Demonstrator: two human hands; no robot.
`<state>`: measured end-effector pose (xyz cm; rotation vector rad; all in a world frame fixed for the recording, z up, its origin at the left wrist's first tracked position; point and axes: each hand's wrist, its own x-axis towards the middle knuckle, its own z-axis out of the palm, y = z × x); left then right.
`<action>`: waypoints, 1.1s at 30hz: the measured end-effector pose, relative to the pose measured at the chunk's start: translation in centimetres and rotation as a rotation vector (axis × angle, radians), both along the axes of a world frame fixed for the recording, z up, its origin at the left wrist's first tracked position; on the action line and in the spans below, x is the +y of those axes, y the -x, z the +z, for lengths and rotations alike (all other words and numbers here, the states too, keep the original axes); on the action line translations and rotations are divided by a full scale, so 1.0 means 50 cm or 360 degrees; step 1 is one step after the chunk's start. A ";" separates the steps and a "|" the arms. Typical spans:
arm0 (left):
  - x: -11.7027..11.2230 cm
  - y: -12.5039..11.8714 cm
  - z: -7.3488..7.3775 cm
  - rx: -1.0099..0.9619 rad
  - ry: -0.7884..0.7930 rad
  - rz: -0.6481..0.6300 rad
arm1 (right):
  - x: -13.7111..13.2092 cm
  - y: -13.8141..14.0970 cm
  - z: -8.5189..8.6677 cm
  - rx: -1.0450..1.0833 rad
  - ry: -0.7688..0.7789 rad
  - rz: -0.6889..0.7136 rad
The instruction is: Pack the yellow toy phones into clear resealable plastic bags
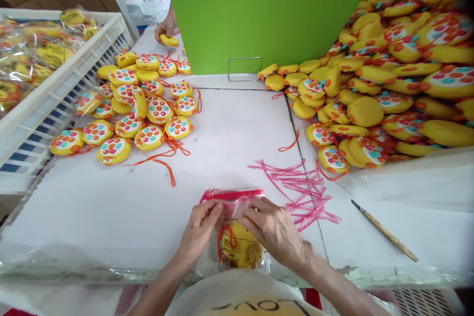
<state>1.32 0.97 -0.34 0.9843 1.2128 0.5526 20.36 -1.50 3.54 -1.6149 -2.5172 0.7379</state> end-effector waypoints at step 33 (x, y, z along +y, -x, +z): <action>-0.025 0.032 -0.008 0.0146 -0.0049 -0.0115 | -0.056 -0.304 -0.017 -0.0568 -0.0108 -0.1208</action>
